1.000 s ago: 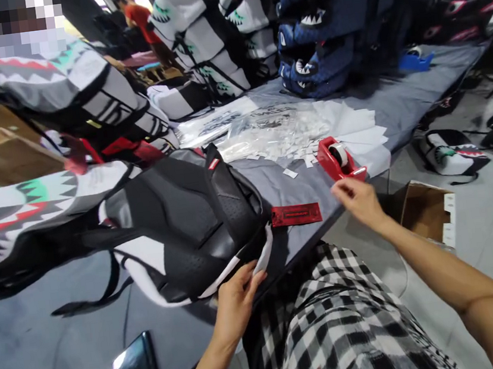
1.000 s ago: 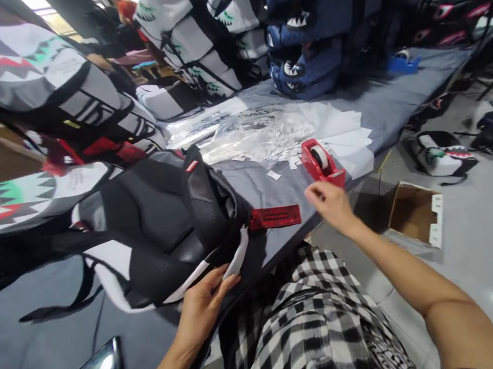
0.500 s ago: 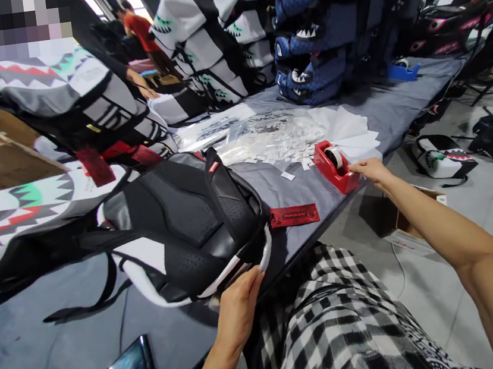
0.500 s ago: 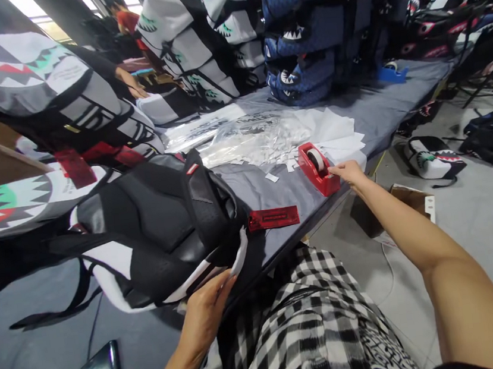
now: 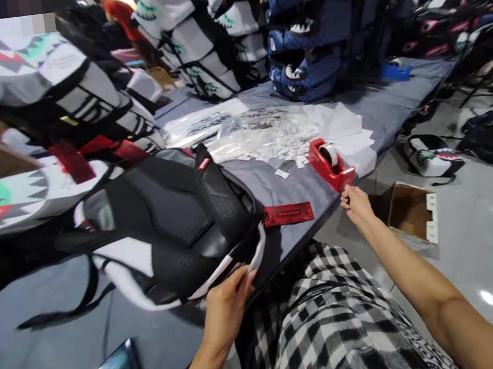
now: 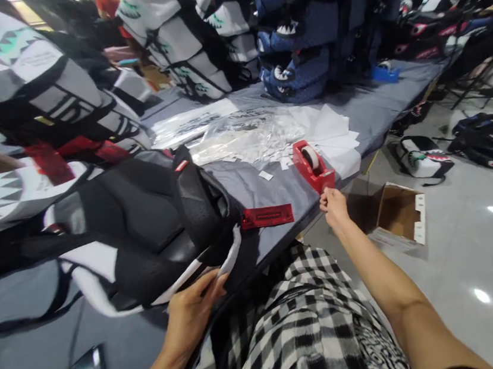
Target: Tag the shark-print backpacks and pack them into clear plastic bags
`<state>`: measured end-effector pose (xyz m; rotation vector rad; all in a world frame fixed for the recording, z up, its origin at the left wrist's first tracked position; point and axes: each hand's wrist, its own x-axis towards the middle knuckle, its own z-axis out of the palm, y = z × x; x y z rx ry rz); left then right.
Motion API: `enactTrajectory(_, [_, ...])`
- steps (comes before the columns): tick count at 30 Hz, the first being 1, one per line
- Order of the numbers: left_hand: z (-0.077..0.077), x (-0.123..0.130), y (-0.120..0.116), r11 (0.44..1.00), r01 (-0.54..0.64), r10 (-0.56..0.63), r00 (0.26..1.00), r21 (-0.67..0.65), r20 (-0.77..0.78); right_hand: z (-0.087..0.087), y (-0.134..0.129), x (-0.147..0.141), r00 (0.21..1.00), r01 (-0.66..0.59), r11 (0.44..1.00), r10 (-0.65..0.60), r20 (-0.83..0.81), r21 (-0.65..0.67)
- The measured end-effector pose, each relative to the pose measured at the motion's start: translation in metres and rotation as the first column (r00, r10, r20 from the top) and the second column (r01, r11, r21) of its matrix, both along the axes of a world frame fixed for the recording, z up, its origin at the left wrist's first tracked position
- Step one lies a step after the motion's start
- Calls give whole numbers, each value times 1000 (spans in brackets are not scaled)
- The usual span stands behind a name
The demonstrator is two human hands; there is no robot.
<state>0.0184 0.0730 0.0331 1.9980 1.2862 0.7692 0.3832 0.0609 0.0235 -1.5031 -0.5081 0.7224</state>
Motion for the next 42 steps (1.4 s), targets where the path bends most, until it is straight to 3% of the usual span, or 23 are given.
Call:
enactTrajectory(2, [6,1,0,992,20,-18,1000,-122,21,-10,0,-49,975,-178,984,180,-131,24])
enactTrajectory(3, [10,2,1,984,38,-33,999,-174,30,-13,-3,-75,927,-309,950,313,-204,55])
enactTrajectory(5, [17,2,4,970,67,-64,998,-234,22,-16,-13,-122,748,-570,807,587,-309,154])
enactTrajectory(7, [25,1,5,965,87,-97,995,-246,-28,-17,-23,-156,577,-722,653,751,-321,230])
enactTrajectory(9, [34,0,5,959,114,-137,988,-259,-71,-19,-28,-178,533,-766,599,795,-288,234])
enactTrajectory(14, [42,1,1,943,167,-185,982,-289,-38,-32,-26,-197,550,-777,598,797,-251,197])
enactTrajectory(19, [29,3,2,974,99,-106,994,-203,-28,-48,-22,-205,558,-773,612,780,-282,164])
enactTrajectory(22, [22,2,3,972,96,-91,995,-215,32,-52,-20,-206,547,-787,600,786,-288,144])
enactTrajectory(27, [20,1,3,962,160,-138,984,-221,110,-49,-13,-207,515,-801,579,795,-321,150])
enactTrajectory(31, [17,-2,2,965,158,-144,986,-209,81,-44,-3,-211,492,-805,569,798,-348,167])
enactTrajectory(34, [14,-5,1,964,141,-129,989,-225,66,-41,0,-213,503,-818,569,780,-373,85])
enactTrajectory(37, [13,-5,0,961,142,-124,988,-237,89,-39,-4,-210,553,-790,612,720,-419,10])
enactTrajectory(39, [14,-5,0,966,139,-123,989,-220,86,-36,-10,-207,504,-787,613,706,-498,72])
enactTrajectory(42, [16,-3,1,972,141,-128,989,-186,81,-29,-18,-199,231,-794,533,710,-666,293])
